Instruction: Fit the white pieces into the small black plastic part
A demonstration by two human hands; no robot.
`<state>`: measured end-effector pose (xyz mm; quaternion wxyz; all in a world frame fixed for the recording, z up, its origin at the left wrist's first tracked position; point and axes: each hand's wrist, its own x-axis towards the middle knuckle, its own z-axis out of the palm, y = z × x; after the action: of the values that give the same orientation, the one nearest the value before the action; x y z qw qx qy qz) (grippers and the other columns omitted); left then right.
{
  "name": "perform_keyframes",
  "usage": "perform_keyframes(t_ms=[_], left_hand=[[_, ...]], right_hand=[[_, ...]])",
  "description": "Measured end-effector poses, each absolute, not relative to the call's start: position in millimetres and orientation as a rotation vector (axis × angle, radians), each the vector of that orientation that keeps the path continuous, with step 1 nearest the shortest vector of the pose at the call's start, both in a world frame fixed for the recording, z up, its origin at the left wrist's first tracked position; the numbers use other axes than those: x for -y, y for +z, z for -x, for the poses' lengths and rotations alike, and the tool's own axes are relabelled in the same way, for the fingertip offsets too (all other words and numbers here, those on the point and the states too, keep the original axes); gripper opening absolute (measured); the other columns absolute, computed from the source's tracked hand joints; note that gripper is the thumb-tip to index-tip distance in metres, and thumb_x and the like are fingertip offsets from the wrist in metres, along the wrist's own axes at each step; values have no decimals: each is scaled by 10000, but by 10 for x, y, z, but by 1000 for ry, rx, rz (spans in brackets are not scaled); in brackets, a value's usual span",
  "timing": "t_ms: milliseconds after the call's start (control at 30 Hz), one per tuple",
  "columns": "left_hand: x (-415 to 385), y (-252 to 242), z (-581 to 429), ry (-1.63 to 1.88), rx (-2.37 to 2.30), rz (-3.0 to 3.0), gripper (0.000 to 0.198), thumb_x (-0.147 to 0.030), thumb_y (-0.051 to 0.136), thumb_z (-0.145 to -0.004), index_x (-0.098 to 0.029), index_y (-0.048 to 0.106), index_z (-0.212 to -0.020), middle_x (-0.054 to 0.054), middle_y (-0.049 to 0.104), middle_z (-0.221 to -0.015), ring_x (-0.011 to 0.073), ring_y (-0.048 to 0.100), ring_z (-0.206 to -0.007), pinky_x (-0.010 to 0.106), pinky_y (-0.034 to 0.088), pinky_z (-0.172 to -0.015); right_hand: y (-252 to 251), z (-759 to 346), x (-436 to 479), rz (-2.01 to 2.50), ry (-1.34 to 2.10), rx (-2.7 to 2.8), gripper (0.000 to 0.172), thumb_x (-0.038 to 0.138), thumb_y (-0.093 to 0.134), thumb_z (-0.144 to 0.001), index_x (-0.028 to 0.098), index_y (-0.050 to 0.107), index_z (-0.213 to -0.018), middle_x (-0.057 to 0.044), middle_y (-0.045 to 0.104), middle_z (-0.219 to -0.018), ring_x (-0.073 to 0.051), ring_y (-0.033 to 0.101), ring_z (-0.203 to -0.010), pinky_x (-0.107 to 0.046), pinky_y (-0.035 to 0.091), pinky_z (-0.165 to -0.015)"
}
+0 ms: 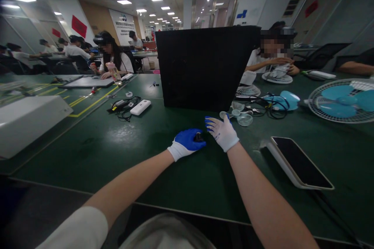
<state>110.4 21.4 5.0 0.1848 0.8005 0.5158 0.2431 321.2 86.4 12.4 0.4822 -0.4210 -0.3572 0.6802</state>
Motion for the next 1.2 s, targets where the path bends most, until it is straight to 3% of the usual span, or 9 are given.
perform_keyframes(t_ms=[200,333,467,567,633,733,833,1000,1200], left_hand=[[-201,-27,-1096,964,-1359,-2007,565,-469,757,-800,-240,643,-1303,81,702,-1278,267,674,-1149,428,528,-1031],[-236,-25,-967,1348,-1219,-1642,476,-285,803,-773,-228,665,-1226,79,720,-1231,215,687,-1115,408,528,-1033],[-319,27,-839,1658,-1062,-1167,336,-236,784,-787,-182,680,-1102,103,711,-1220,203,681,-1119,413,518,-1053],[-324,69,-809,1610,-995,-751,337,-312,746,-847,-206,663,-1156,107,720,-1184,220,706,-1069,428,567,-986],[-264,115,-814,1477,-964,-673,365,-390,669,-914,-223,643,-1237,123,721,-1195,241,710,-1077,432,592,-951],[-100,235,-776,1245,-992,-920,475,-498,421,-1024,-231,574,-1386,137,693,-1291,242,691,-1143,422,599,-960],[60,356,-633,1019,-1061,-1190,580,-545,243,-1050,-245,473,-1490,134,647,-1382,235,688,-1154,432,600,-968],[89,293,-353,910,-1048,-1300,592,-593,318,-1024,-197,564,-1390,162,691,-1290,245,728,-1051,457,604,-943],[-24,242,-156,1059,-1252,-1965,293,-292,521,-975,-185,689,-1191,98,707,-1273,215,664,-1176,375,517,-1063]], right_hand=[[48,-3200,-963,1049,1601,982,794,699,123,-970,186,721,-1064,-142,757,-1002,-252,705,-857,-363,592,-706],[12,-3069,-901,1268,1272,1144,731,746,271,-936,194,746,-990,-162,762,-1003,-272,715,-840,-411,590,-776],[133,-2862,-570,1141,877,1586,579,625,510,-929,220,659,-1315,-138,714,-1253,-303,684,-1115,-496,518,-1012],[280,-2643,-294,1120,566,2044,762,509,676,-856,294,426,-1543,-81,581,-1476,-327,521,-1370,-565,368,-1166],[342,-2488,-162,1185,412,2135,889,489,754,-780,269,396,-1563,-113,550,-1502,-371,485,-1394,-590,366,-1159],[364,-2344,-68,1249,329,2102,828,440,728,-810,260,410,-1553,-130,632,-1393,-367,582,-1288,-564,442,-1097],[348,-2345,-51,1246,319,2074,744,466,695,-848,280,454,-1526,-124,655,-1354,-372,586,-1280,-579,425,-1104],[306,-2391,-31,1210,528,2037,807,527,741,-805,301,446,-1522,-99,575,-1469,-366,502,-1378,-621,375,-1143],[326,-2395,-35,1174,517,2069,682,440,794,-759,268,589,-1387,-87,645,-1384,-328,564,-1321,-550,393,-1152]])
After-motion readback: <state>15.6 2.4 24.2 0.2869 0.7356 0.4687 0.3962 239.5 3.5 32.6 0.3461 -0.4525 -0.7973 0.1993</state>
